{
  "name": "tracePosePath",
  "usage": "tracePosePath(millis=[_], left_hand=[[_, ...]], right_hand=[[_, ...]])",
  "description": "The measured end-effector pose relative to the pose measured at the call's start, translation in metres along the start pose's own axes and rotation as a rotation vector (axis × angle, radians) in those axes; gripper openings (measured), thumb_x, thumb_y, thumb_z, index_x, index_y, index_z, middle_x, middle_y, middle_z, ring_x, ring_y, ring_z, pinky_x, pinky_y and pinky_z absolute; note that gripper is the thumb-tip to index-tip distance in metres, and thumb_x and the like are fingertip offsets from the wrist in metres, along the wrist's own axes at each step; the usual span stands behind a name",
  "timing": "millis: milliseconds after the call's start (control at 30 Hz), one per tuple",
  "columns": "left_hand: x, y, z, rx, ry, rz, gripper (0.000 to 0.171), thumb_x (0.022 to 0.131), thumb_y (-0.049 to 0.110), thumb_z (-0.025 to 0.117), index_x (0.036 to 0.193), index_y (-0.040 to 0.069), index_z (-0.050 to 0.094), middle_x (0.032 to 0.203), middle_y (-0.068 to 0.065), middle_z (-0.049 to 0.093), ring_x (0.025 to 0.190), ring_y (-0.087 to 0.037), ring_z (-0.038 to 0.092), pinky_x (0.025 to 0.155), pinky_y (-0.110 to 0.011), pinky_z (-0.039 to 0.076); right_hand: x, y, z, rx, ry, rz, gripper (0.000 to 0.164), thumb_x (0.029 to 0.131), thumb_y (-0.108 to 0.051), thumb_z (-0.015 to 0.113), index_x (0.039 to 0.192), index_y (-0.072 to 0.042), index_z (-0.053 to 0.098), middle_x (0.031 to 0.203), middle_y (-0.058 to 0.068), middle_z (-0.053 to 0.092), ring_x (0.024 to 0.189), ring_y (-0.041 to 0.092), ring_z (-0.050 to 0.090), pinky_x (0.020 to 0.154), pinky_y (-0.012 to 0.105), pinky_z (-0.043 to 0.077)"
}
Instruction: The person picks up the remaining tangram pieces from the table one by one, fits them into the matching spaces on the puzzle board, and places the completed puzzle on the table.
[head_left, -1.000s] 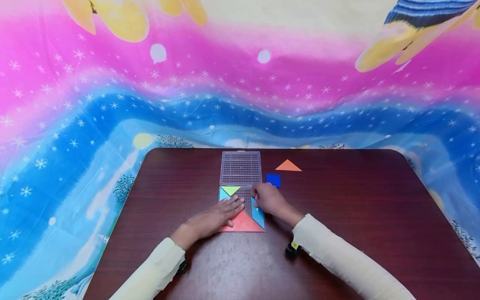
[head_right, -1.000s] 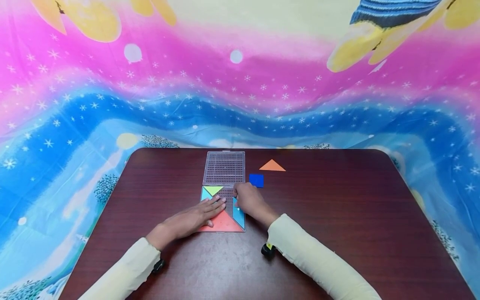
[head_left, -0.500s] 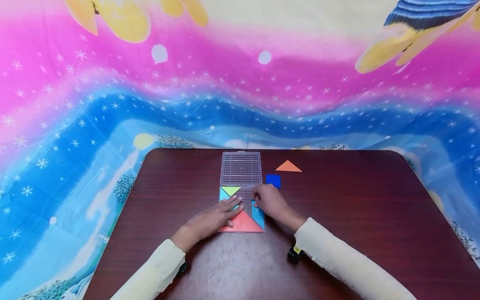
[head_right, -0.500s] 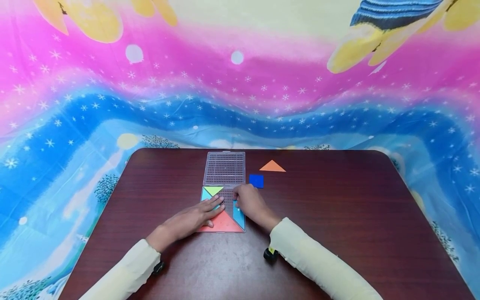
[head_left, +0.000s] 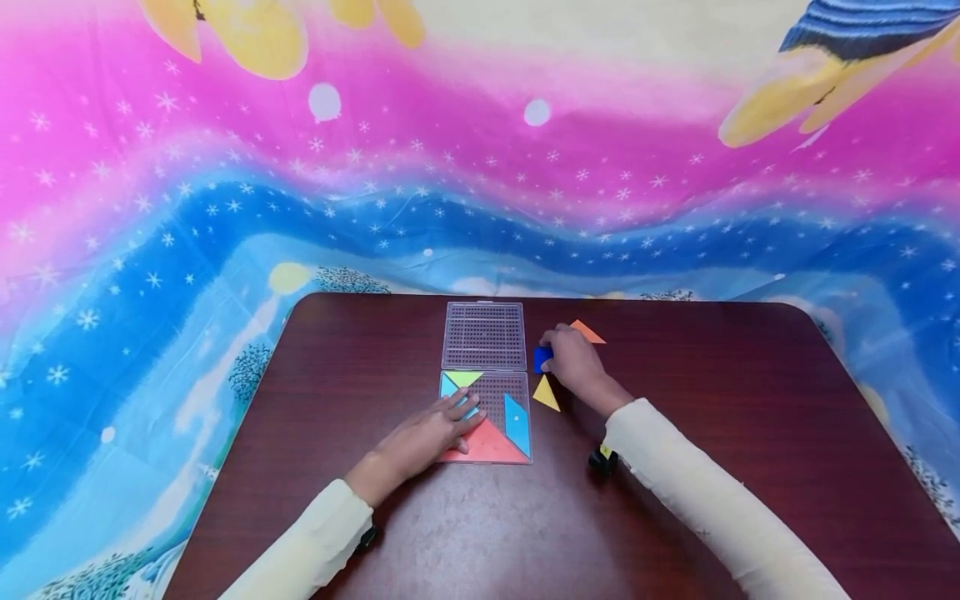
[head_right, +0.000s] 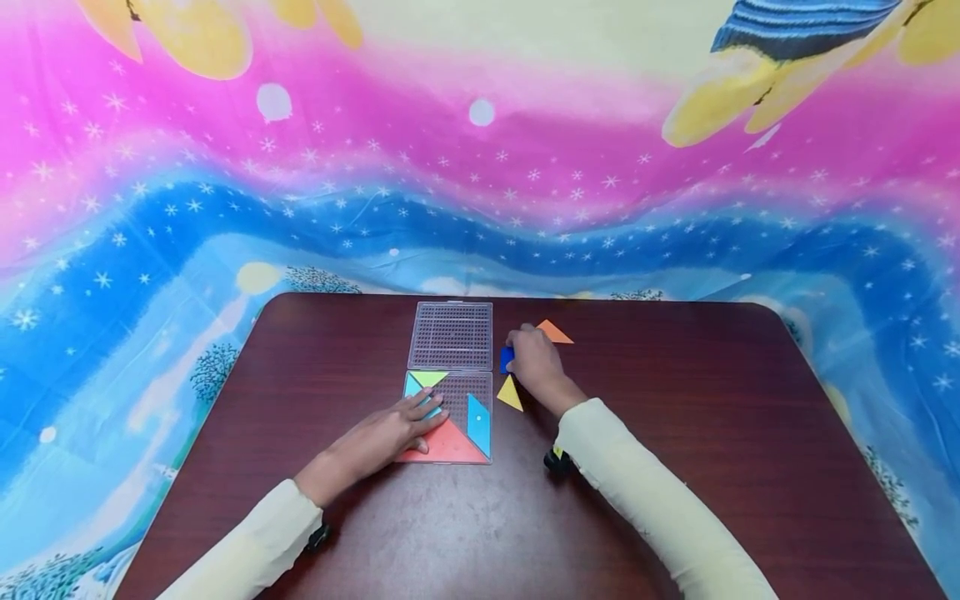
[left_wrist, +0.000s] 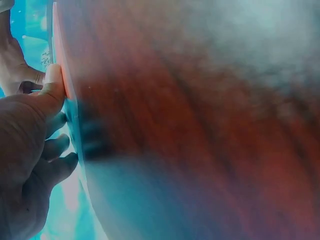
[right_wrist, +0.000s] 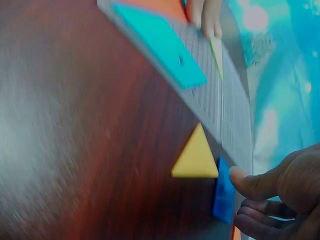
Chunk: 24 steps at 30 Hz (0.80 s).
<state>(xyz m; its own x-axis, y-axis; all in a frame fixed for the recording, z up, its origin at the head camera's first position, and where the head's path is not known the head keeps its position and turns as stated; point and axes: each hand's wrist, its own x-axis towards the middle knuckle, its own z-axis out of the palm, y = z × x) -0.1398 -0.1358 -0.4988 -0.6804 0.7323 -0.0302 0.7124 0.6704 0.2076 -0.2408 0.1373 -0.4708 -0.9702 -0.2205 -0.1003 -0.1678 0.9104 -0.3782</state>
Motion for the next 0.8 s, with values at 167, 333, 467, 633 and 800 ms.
tracePosePath(millis=[167, 333, 467, 633, 800], left_hand=[[-0.001, -0.002, 0.001, -0.030, 0.021, 0.011, 0.059, 0.099, 0.037, 0.062, 0.150, 0.009, 0.053, 0.158, -0.015, 0.048, 0.151, -0.035, 0.039, 0.120, -0.046, 0.040], [0.002, -0.005, 0.000, -0.036, 0.038, 0.028, 0.058, 0.096, 0.037, 0.065, 0.146, 0.008, 0.057, 0.153, -0.017, 0.052, 0.147, -0.035, 0.044, 0.117, -0.046, 0.043], [0.003, -0.006, -0.001, -0.102, 0.030, -0.004, 0.058, 0.096, 0.036, 0.066, 0.146, 0.008, 0.057, 0.154, -0.017, 0.051, 0.148, -0.035, 0.043, 0.117, -0.047, 0.043], [0.001, -0.005, -0.001, -0.147, 0.022, -0.034, 0.058, 0.096, 0.037, 0.066, 0.147, 0.010, 0.056, 0.156, -0.014, 0.049, 0.150, -0.033, 0.040, 0.117, -0.048, 0.043], [0.000, -0.005, 0.001, -0.072, 0.006, -0.014, 0.058, 0.099, 0.038, 0.063, 0.150, 0.011, 0.053, 0.158, -0.013, 0.048, 0.151, -0.032, 0.039, 0.118, -0.045, 0.042]], right_hand=[[0.006, 0.007, -0.001, -0.020, -0.057, 0.000, 0.042, 0.089, -0.006, 0.080, 0.128, 0.002, 0.068, 0.124, 0.022, 0.063, 0.110, 0.035, 0.065, 0.094, 0.051, 0.061], [0.012, 0.009, -0.001, -0.058, -0.082, -0.039, 0.040, 0.086, -0.007, 0.082, 0.123, 0.002, 0.069, 0.119, 0.020, 0.063, 0.108, 0.034, 0.063, 0.092, 0.049, 0.062], [0.018, 0.011, -0.003, -0.074, -0.107, -0.063, 0.038, 0.086, -0.009, 0.084, 0.118, 0.001, 0.067, 0.116, 0.018, 0.062, 0.109, 0.033, 0.059, 0.091, 0.048, 0.062], [0.022, 0.015, -0.006, -0.011, -0.149, -0.030, 0.035, 0.086, -0.009, 0.083, 0.114, 0.001, 0.064, 0.117, 0.018, 0.061, 0.106, 0.032, 0.059, 0.090, 0.047, 0.061], [0.024, 0.019, -0.013, 0.058, -0.149, -0.009, 0.019, 0.093, -0.005, 0.074, 0.108, 0.000, 0.064, 0.112, 0.018, 0.065, 0.098, 0.030, 0.062, 0.085, 0.042, 0.061]])
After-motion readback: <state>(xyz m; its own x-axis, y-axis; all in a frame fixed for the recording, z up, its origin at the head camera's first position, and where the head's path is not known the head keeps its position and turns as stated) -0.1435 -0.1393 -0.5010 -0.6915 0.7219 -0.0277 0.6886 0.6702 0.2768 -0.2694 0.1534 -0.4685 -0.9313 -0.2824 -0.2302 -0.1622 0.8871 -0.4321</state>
